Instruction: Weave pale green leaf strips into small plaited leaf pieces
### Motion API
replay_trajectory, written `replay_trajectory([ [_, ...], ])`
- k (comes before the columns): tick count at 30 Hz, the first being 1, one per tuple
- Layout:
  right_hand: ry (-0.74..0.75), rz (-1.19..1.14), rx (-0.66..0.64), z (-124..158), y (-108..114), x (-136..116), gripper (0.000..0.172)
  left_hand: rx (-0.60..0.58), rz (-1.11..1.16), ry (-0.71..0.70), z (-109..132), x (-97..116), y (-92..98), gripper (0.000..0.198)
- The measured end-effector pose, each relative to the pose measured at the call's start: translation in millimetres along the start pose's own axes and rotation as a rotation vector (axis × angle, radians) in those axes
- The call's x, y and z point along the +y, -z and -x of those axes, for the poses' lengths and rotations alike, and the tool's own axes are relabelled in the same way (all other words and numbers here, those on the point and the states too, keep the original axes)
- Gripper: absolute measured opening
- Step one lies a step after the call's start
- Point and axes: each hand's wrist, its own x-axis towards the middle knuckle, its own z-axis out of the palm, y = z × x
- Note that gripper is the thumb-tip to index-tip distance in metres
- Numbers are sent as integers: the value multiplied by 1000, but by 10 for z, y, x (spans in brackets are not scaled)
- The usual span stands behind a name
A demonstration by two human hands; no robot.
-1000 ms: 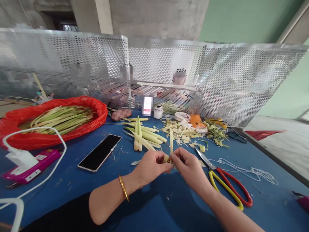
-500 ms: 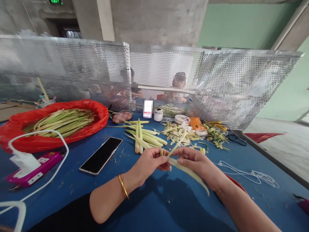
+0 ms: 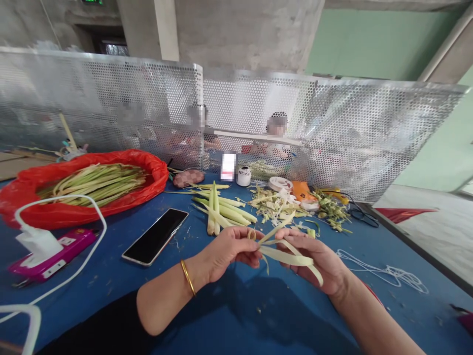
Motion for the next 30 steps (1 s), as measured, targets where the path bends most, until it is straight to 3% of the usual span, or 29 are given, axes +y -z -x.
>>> replay_trajectory([
  [7, 39, 138, 60, 8, -62, -4, 24, 33, -113, 9, -11, 0, -20, 28],
  [12, 220, 259, 143, -3, -132, 19, 21, 34, -143, 22, -15, -10, -16, 28],
  [20, 325, 227, 232, -68, -112, 52, 24, 18, -86, 35, -23, -38, 0, 30],
  [25, 424, 232, 314, -38, -155, 34, 26, 53, -206, 19, -34, -52, -5, 28],
  [27, 489, 362, 353, -15, -165, 23, 26, 63, -225, 15, -34, -55, -10, 28],
  [30, 521, 775, 371, 16, -177, 22, 31, 94, -231, 9, -40, -61, -14, 29],
])
